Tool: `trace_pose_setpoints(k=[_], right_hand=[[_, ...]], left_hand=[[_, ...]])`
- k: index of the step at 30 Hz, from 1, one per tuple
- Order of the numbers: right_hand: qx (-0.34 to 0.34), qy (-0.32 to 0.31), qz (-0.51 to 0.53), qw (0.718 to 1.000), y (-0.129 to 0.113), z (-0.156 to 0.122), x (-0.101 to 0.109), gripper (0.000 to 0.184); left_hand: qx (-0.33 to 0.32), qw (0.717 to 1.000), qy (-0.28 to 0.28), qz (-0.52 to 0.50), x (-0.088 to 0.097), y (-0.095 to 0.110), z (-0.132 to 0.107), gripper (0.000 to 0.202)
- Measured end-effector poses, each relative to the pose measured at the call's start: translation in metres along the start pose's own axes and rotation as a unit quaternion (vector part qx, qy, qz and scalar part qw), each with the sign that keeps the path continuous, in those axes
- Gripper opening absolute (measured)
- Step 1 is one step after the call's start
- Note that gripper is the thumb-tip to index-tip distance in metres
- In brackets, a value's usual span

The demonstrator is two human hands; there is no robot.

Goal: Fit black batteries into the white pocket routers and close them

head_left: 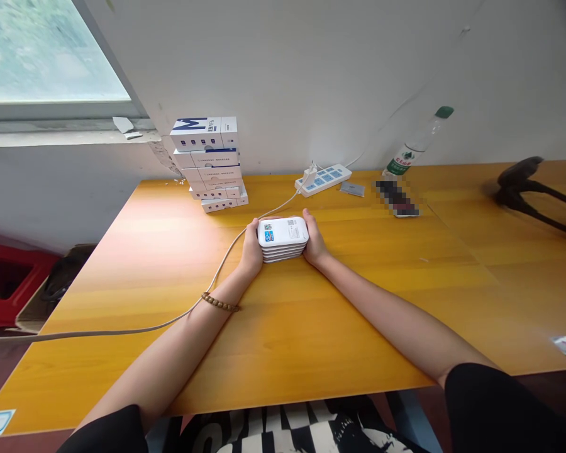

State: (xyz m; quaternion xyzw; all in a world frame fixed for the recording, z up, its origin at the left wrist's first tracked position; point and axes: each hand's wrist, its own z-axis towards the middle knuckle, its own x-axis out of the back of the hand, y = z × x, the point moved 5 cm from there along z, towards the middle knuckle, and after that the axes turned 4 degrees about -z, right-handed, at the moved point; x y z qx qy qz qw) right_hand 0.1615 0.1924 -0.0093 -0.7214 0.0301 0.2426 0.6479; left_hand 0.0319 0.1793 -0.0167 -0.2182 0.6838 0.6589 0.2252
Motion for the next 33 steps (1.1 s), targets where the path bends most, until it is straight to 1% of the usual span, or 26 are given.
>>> trace_pose_setpoints(k=[7, 12, 15, 18, 20, 27, 33], right_hand=[[-0.01, -0.029, 0.005, 1.0, 0.004, 0.002, 0.001, 0.083], [-0.012, -0.033, 0.0, 0.999, 0.005, 0.002, 0.001, 0.086], [-0.007, -0.017, -0.012, 1.0, 0.005, 0.003, 0.002, 0.088], [0.007, 0.026, -0.042, 0.999, 0.005, 0.003, 0.007, 0.088], [0.014, 0.044, -0.055, 0.997, 0.005, 0.004, 0.01, 0.086], [0.023, 0.05, -0.042, 0.998, 0.009, 0.006, 0.014, 0.077], [0.021, 0.051, -0.031, 0.998, 0.01, 0.007, 0.015, 0.072]], left_hand=[[-0.002, 1.0, 0.012, -0.002, 0.006, -0.002, 0.003, 0.05], [-0.001, 1.0, 0.016, 0.004, 0.006, -0.002, 0.002, 0.051], [0.001, 1.0, 0.015, -0.001, 0.005, -0.002, 0.002, 0.05], [0.0, 1.0, 0.012, -0.001, 0.005, -0.001, 0.002, 0.049], [-0.002, 1.0, 0.009, 0.004, 0.005, -0.001, 0.002, 0.049], [-0.009, 1.0, -0.015, 0.024, 0.002, 0.005, 0.001, 0.048], [-0.018, 0.999, -0.013, 0.035, 0.001, 0.008, 0.001, 0.047]])
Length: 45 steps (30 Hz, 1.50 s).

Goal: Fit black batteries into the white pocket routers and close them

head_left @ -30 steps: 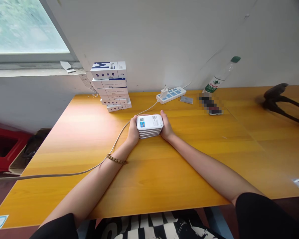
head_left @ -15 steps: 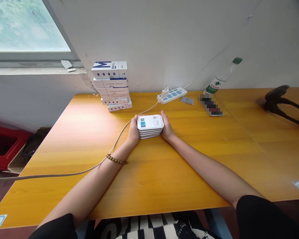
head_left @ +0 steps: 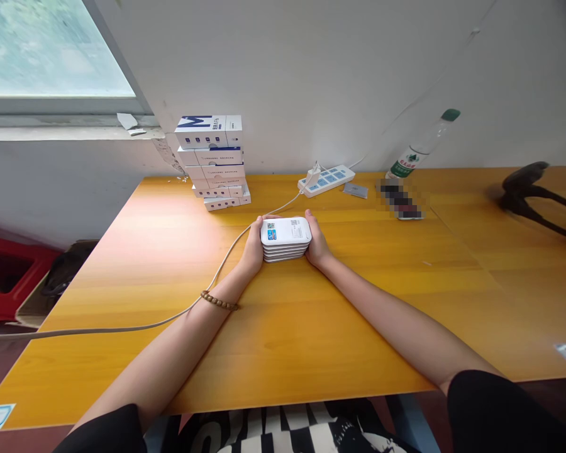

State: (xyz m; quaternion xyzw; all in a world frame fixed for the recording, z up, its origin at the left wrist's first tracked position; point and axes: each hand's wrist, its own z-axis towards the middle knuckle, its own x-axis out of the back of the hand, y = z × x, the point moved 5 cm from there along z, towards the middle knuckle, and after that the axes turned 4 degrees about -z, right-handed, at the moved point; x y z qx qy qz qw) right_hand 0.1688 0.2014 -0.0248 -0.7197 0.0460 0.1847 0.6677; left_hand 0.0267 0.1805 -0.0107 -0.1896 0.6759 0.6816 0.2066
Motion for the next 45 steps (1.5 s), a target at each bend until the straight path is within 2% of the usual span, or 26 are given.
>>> trace_pose_setpoints(k=[8, 12, 17, 22, 25, 28, 30, 32, 35, 37, 41, 45], right_hand=[[0.013, 0.017, 0.01, 1.0, -0.003, 0.0, -0.004, 0.069], [0.018, 0.042, 0.007, 0.999, -0.006, 0.003, -0.007, 0.068], [0.031, 0.053, -0.018, 0.998, -0.005, 0.006, -0.003, 0.07], [0.05, 0.052, -0.076, 0.995, -0.015, 0.008, 0.009, 0.07], [0.079, 0.057, -0.094, 0.991, -0.039, 0.012, 0.023, 0.064], [0.105, 0.055, -0.15, 0.982, -0.062, 0.012, 0.043, 0.049], [0.093, 0.023, -0.196, 0.976, -0.066, 0.009, 0.057, 0.034], [0.071, -0.029, -0.235, 0.969, -0.06, 0.003, 0.066, 0.027], [0.05, -0.129, -0.278, 0.951, -0.046, -0.009, 0.064, 0.051], [0.051, -0.173, -0.309, 0.934, -0.039, -0.016, 0.056, 0.067], [0.084, -0.16, -0.35, 0.919, -0.035, -0.02, 0.044, 0.072], [0.099, -0.139, -0.396, 0.902, -0.034, -0.02, 0.042, 0.07]], left_hand=[[-0.027, 0.999, 0.002, 0.026, 0.001, 0.0, -0.001, 0.047], [-0.05, 0.998, 0.035, 0.019, 0.003, -0.004, 0.005, 0.051], [-0.036, 0.998, 0.046, 0.029, 0.004, -0.004, 0.008, 0.054], [-0.018, 0.999, 0.012, 0.05, 0.005, 0.007, 0.005, 0.056], [-0.013, 0.998, 0.001, 0.062, 0.011, 0.021, 0.007, 0.06], [-0.03, 0.991, -0.026, 0.126, 0.024, 0.037, 0.005, 0.055], [-0.034, 0.977, -0.059, 0.204, 0.035, 0.043, -0.002, 0.042], [-0.018, 0.96, -0.096, 0.264, 0.046, 0.044, -0.014, 0.044], [-0.035, 0.918, -0.164, 0.36, 0.047, 0.043, -0.031, 0.068], [-0.065, 0.898, -0.183, 0.395, 0.04, 0.044, -0.035, 0.076], [-0.092, 0.895, -0.174, 0.401, 0.027, 0.045, -0.029, 0.066], [-0.096, 0.885, -0.165, 0.425, 0.03, 0.041, -0.02, 0.056]])
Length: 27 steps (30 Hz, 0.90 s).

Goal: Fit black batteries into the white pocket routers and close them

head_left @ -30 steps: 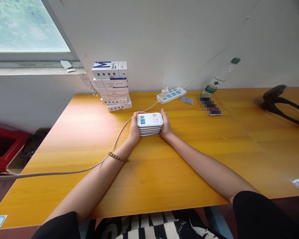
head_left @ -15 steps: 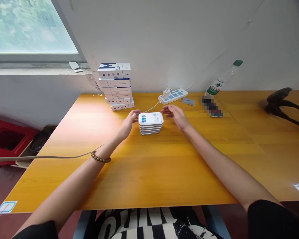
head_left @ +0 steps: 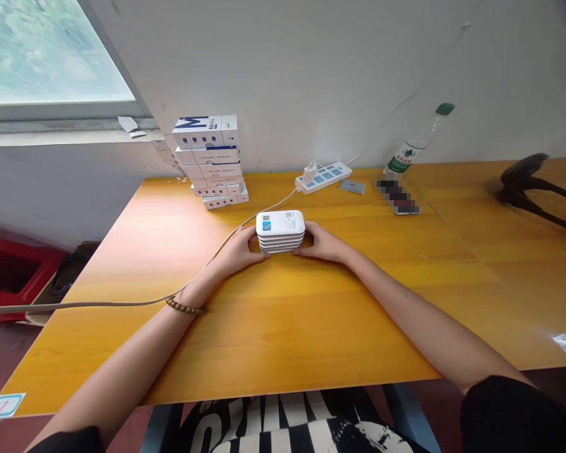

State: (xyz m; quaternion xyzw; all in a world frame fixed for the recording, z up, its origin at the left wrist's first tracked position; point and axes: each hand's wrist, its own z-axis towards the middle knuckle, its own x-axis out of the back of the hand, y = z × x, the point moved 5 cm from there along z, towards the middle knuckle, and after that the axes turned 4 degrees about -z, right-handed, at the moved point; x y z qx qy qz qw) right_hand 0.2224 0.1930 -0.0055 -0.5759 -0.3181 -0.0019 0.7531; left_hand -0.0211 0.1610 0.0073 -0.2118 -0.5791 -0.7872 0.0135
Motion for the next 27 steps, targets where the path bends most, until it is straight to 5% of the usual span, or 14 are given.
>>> trace_pose_setpoints(k=[27], right_hand=[[-0.005, -0.007, 0.01, 1.0, 0.006, -0.001, -0.001, 0.076]], left_hand=[[-0.024, 0.998, -0.004, 0.058, 0.003, -0.007, -0.003, 0.057]])
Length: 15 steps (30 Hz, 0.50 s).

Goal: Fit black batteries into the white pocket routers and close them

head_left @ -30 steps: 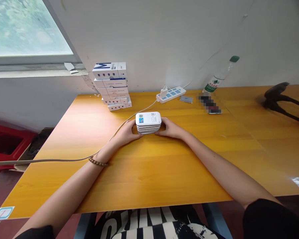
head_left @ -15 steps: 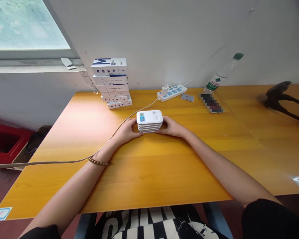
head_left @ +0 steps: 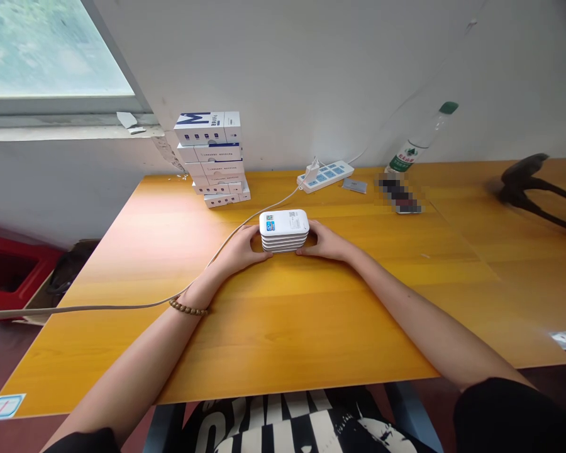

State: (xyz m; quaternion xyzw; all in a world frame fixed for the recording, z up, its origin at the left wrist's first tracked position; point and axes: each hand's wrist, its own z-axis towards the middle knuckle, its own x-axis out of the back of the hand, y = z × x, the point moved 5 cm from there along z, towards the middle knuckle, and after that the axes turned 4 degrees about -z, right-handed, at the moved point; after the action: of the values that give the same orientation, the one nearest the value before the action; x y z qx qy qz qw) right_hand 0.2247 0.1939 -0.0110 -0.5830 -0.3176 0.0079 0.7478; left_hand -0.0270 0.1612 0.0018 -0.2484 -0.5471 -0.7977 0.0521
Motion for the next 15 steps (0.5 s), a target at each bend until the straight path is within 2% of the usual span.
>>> trace_pose_setpoints(k=[3, 5, 10, 15], right_hand=[[0.005, -0.008, 0.052, 0.999, -0.002, -0.001, -0.002, 0.085], [0.006, -0.011, 0.063, 0.998, -0.002, -0.001, -0.002, 0.083], [0.0, -0.017, 0.041, 0.999, -0.002, 0.0, -0.001, 0.078], [0.018, -0.022, 0.032, 0.999, -0.006, 0.001, -0.002, 0.074]], left_hand=[[-0.007, 1.0, -0.005, -0.019, 0.0, 0.003, 0.0, 0.065], [0.003, 0.999, -0.003, -0.032, 0.001, 0.001, -0.001, 0.061], [0.036, 0.999, -0.027, 0.022, 0.0, -0.011, -0.002, 0.056], [0.031, 0.998, -0.031, 0.038, -0.001, -0.014, -0.001, 0.057]])
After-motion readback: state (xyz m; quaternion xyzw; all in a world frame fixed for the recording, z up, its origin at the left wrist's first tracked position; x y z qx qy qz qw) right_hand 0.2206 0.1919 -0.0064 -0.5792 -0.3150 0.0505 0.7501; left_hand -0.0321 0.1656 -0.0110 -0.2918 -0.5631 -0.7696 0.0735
